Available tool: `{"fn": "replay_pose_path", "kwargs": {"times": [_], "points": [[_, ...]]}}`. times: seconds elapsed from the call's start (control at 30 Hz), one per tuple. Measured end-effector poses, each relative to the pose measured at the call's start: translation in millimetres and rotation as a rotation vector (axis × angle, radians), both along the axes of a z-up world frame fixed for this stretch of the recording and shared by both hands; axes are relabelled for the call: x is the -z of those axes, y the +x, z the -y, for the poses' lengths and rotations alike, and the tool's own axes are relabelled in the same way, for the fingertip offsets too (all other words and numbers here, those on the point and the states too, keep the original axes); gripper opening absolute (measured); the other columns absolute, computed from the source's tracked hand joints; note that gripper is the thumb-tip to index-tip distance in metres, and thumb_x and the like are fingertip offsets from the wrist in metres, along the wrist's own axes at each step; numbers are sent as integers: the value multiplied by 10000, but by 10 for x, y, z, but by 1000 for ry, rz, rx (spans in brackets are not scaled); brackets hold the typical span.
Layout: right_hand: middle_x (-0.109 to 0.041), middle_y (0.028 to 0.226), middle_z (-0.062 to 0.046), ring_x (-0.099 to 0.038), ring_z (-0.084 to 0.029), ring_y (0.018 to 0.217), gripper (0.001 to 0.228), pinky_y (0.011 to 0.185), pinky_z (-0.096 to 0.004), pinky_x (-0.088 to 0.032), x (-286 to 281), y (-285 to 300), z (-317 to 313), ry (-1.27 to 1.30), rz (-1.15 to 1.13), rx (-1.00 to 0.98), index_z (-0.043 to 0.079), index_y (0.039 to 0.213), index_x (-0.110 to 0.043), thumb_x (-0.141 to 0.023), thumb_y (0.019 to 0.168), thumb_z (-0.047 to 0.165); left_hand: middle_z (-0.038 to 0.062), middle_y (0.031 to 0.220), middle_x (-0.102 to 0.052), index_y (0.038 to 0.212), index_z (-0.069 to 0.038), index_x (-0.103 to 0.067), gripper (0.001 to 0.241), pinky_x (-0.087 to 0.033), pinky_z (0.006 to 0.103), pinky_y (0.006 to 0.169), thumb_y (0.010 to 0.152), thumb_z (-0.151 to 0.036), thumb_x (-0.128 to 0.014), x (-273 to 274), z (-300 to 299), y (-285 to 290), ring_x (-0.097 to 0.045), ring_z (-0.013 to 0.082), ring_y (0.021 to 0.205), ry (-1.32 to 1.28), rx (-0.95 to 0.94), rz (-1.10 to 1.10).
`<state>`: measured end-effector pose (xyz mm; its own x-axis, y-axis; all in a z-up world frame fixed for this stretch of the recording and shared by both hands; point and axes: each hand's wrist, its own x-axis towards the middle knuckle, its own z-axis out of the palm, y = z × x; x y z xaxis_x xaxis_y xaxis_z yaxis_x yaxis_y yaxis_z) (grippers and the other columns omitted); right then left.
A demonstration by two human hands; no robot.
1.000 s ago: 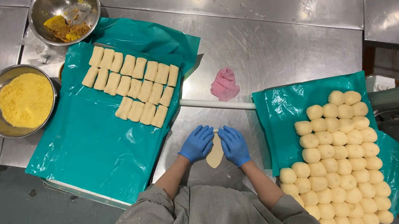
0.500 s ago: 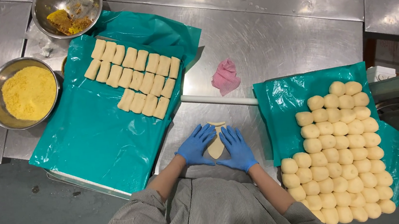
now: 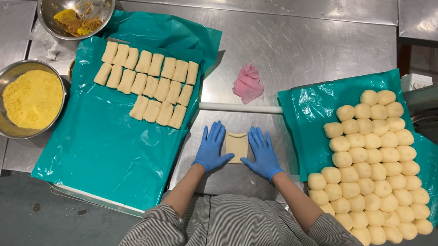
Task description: Shaping and folding dough pieces into rectangular logs in a bakery kitchen.
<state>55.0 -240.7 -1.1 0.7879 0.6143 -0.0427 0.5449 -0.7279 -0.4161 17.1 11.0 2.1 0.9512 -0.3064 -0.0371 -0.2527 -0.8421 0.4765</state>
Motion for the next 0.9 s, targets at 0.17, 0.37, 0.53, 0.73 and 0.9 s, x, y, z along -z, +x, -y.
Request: {"fn": "replay_pose_path", "kwargs": {"times": [0.17,0.37,0.53,0.73,0.9], "points": [[-205,1668,-208,-126,-351,1569,1187,1262,-545,-1,-184,124,-2,33,-81,-112,-22,1578,-227,-713,763,690,237,1686,-207,1593,48,-264,1195,-13,533,1280,801,-758,-653,41,-20,102,-116,375,1592,14,49,-18],[-239,1658,-201,-148,-351,1562,1186,1264,-538,-27,-244,245,-53,70,-92,-106,-12,1580,-230,-740,750,663,236,1684,-224,1582,46,-292,1188,-30,524,1281,793,-755,-673,-74,-31,187,-131,372,1588,-54,67,0],[-244,1774,-193,-185,-325,1665,1040,1368,-508,-66,64,299,1,142,-50,-23,-10,1691,-211,-648,948,572,214,1723,-229,1619,26,-301,1131,-43,512,1314,852,-720,-667,95,-75,296,-142,361,1623,-49,45,15],[-260,1708,-179,-182,-317,1607,1072,1313,-487,-60,-146,390,-71,103,-80,-61,4,1644,-219,-703,885,587,216,1698,-231,1599,19,-294,1144,-67,503,1299,794,-685,-699,12,-133,457,-157,373,1593,-152,126,-60],[-274,1647,-168,-185,-308,1553,1118,1274,-504,-51,-281,411,-135,27,-123,-89,17,1585,-216,-741,787,599,206,1665,-243,1570,9,-306,1117,-67,530,1267,779,-670,-710,-84,-141,448,-172,369,1564,-48,178,-85]]}}
